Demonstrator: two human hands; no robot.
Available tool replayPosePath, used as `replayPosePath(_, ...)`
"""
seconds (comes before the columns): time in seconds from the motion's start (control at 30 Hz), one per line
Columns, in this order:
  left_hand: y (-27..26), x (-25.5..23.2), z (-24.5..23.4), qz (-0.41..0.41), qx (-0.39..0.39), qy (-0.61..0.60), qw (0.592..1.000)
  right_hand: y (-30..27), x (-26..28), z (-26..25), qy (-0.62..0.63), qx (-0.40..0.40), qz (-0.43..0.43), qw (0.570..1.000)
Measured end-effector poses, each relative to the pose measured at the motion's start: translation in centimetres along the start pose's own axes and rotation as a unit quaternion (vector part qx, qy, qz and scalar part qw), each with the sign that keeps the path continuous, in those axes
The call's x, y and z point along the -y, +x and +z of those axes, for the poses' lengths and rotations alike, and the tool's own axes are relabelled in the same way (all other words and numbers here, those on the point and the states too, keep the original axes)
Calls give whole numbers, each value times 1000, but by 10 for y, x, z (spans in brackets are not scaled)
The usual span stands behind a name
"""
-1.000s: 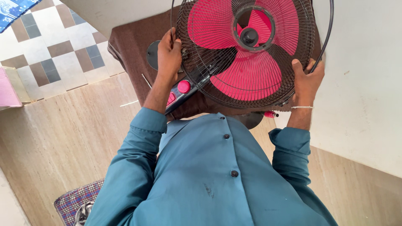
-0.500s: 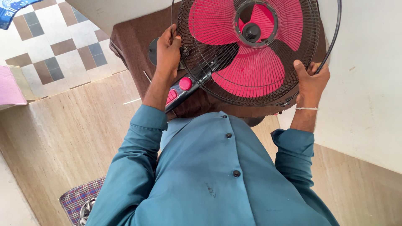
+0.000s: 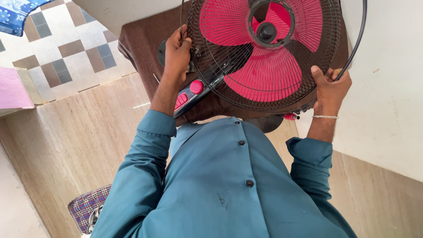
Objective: The person assembles a red electric fan by attaching the fan blades, securing the front grill, and fitting the outer ring. The person uses a screwdriver to tighten components and ensures the fan is properly assembled.
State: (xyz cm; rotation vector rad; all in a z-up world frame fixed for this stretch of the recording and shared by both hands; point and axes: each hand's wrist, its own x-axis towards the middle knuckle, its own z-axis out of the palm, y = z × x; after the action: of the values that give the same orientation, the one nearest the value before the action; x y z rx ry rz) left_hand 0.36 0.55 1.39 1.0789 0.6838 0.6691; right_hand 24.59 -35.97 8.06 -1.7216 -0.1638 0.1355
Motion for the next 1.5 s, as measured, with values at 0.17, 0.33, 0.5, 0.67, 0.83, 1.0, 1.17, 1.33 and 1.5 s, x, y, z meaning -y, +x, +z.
replayPosePath(0.17,1,-1,0,-6,-4,10,1000,1,-6,-5,20,9,-3,1000)
replayPosePath(0.33,1,-1,-2,-12,0,-1,1000,-4,-2,-5,31,5,5,999)
replayPosePath(0.5,2,2,-3,-14,5,-20,1000,-15,9,-1,1,6,12,1000)
replayPosePath(0.67,2,4,-4,2,13,-26,1000,-19,8,-2,-30,-10,43,999)
replayPosePath(0.83,0,-1,-4,-23,6,-22,999,-23,-5,4,-53,-14,-102,993)
replayPosePath(1.0,-4,-6,-3,-25,4,-7,1000,-30,8,11,-102,3,-133,986)
replayPosePath(1.17,-6,-10,-4,-22,12,4,1000,-35,25,15,-81,44,-123,988)
replayPosePath(1.33,-6,-16,-1,-55,-3,-20,998,-31,31,14,-215,35,-166,962)
replayPosePath(1.5,-4,-13,-4,-29,15,-9,999,-29,32,16,-193,62,-148,968)
